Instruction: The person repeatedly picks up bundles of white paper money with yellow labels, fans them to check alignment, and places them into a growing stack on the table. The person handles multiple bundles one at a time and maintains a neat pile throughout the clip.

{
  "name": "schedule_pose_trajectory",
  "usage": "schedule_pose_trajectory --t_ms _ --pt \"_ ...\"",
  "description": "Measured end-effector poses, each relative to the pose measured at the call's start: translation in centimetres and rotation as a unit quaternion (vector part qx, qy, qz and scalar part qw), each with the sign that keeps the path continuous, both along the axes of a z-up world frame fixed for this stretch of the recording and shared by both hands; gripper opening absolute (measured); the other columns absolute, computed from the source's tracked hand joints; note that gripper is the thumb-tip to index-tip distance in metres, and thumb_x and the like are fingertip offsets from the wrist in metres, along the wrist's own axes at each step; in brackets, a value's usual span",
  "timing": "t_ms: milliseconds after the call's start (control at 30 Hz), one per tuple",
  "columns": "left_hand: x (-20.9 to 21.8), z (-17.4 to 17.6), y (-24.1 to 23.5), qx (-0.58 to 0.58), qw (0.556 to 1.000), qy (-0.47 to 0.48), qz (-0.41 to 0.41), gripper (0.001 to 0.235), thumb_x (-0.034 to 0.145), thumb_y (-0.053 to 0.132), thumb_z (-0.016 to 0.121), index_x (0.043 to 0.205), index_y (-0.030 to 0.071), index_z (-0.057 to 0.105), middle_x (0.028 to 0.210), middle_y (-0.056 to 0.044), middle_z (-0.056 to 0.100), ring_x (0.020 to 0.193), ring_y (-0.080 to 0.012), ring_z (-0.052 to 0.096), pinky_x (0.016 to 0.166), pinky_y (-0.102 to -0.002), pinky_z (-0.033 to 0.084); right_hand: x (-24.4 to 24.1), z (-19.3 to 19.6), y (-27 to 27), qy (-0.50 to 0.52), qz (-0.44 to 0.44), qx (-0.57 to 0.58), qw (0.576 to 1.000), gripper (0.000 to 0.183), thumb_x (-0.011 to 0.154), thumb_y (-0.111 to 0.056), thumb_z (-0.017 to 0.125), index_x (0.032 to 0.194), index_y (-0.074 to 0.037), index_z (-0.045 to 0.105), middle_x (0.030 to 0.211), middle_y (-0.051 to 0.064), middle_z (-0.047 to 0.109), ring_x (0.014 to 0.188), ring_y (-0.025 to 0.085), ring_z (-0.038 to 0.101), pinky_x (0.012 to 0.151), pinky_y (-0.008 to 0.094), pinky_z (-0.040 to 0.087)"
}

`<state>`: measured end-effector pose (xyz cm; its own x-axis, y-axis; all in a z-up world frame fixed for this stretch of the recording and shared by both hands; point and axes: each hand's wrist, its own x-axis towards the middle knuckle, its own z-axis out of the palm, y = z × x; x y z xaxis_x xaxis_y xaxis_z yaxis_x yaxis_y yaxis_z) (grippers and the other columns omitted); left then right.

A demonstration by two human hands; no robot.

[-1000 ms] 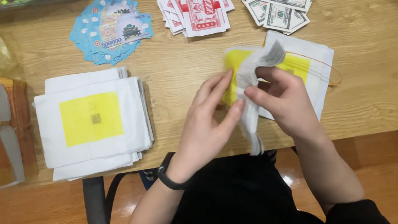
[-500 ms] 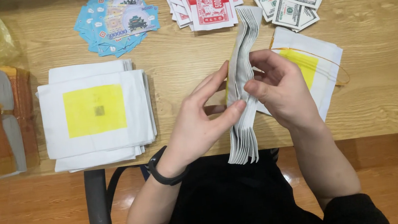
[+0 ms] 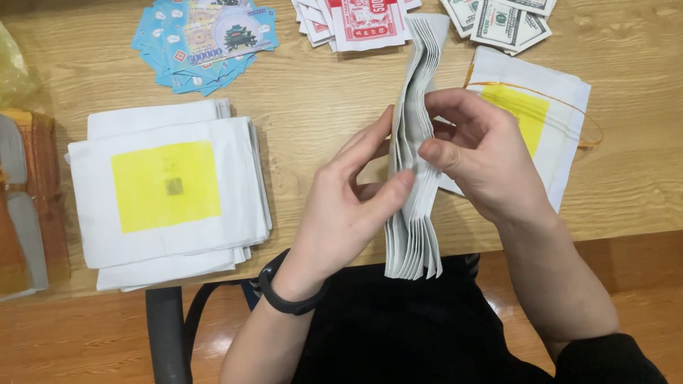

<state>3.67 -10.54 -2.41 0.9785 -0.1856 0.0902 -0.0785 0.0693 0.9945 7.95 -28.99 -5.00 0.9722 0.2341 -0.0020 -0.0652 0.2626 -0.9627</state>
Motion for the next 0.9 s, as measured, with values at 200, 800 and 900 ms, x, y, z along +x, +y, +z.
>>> schedule_pose_trajectory --t_ms 200,800,900 --pt "-0.2 0.5 -0.1 -0.003 1.0 0.009 -0.001 0.063 0.084 0.014 0.068 0.141 0.007 0.045 0.144 -0.009 0.05 0.129 -0.0122 0.048 0.08 -0.018 0.054 -0.2 0.5 0.2 -0.002 -0.003 -0.016 1.0 0.053 0.074 -0.016 0.08 0.117 0.0 0.054 0.109 0.009 0.063 0.09 0.014 0.062 0.078 0.026 0.054" --pt "-0.1 0.4 0.2 0.019 0.999 -0.032 0.007 0.065 0.082 0.015 0.068 0.141 0.004 0.043 0.144 -0.013 0.05 0.134 -0.0181 0.048 0.105 -0.027 0.046 0.1 0.8 0.8 -0.024 0.015 -0.034 0.999 0.051 0.075 -0.017 0.079 0.117 -0.001 0.053 0.111 0.009 0.061 0.093 0.015 0.061 0.082 0.027 0.053" --pt "0.0 0.3 0.1 0.005 0.999 -0.03 0.01 0.062 0.083 0.009 0.067 0.14 0.002 0.044 0.145 -0.014 0.049 0.135 -0.019 0.046 0.111 -0.029 0.041 0.2 0.9 0.8 -0.03 0.017 -0.035 0.999 0.055 0.073 -0.021 0.08 0.117 -0.001 0.053 0.11 0.009 0.062 0.092 0.016 0.061 0.082 0.027 0.053"
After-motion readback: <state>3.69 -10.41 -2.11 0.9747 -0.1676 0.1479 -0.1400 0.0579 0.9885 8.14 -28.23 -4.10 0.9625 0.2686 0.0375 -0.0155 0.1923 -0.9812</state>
